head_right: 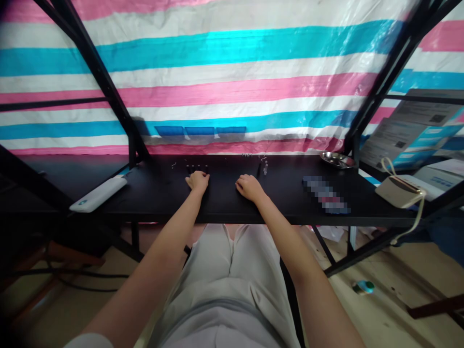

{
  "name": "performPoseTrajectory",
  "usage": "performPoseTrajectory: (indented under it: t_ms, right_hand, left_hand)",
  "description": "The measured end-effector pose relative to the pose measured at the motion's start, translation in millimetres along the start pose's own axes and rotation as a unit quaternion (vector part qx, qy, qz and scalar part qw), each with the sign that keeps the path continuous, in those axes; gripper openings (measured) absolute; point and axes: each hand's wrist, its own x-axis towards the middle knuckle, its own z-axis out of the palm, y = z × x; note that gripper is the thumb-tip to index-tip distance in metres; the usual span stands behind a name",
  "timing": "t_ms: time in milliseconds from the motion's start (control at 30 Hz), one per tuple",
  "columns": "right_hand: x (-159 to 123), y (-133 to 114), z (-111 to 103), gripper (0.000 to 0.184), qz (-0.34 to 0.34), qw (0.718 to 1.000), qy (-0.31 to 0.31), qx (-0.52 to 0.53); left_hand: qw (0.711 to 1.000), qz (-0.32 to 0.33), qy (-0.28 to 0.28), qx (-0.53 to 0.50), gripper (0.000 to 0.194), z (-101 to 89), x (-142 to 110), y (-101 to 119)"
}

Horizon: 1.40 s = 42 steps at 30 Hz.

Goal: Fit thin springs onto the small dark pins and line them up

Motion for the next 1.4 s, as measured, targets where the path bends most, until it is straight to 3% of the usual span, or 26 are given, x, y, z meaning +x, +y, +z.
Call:
performPoseTrajectory:
  t_ms: [367, 500, 633, 733, 800, 867, 1000, 1100, 1200, 1300, 1400]
  right_hand:
    - [-1, 2, 1, 0.024, 0.005, 1.0, 0.015, 0.013]
    - [-4, 2, -3, 0.024, 0.03, 0.998, 0.059, 0.023]
    - [-10, 11, -10, 0.021, 0.177, 0.972, 0.15, 0.035]
    - [-16, 27, -13, 0.024, 0.35, 0.913, 0.205, 0.048]
    - [-19, 38, -12, 0.026, 0.441, 0.871, 0.208, 0.063]
    - [-21, 46, -9, 0.028, 0.495, 0.849, 0.169, 0.079]
    - [-20, 55, -1, 0.034, 0.523, 0.849, 0.048, 0.061]
    - [-17, 60, 4, 0.035, 0.517, 0.855, 0.013, 0.048]
    - [-13, 66, 6, 0.039, 0.518, 0.853, 0.004, 0.055]
    - [-9, 72, 9, 0.04, 0.523, 0.85, 0.005, 0.06]
    - [-7, 78, 11, 0.037, 0.52, 0.852, 0.017, 0.066]
  left_hand:
    - [1.0, -0.025, 0.001, -0.017, 0.02, -1.9, 0, -1]
    - [1.0, -0.022, 0.004, -0.016, 0.02, -1.8, -1, 0]
    - [1.0, -0.02, 0.005, -0.013, 0.021, -1.8, -2, -2]
    - [1.0, -0.019, 0.016, -0.016, 0.021, -3.4, -6, -4]
    - [0.999, -0.002, 0.03, -0.021, 0.021, -4.7, -10, -5]
    - [0.997, 0.043, 0.054, -0.026, 0.02, -5.4, -14, -4]
    - [0.972, 0.213, 0.095, -0.033, 0.022, -3.8, -25, 7]
    - [0.927, 0.367, 0.079, -0.02, 0.026, -0.4, -33, 18]
    - [0.869, 0.495, 0.024, 0.011, 0.032, 2.8, -39, 29]
    - [0.833, 0.551, -0.036, 0.039, 0.043, 5.3, -44, 43]
    - [0.841, 0.535, -0.07, 0.034, 0.055, 10.4, -47, 64]
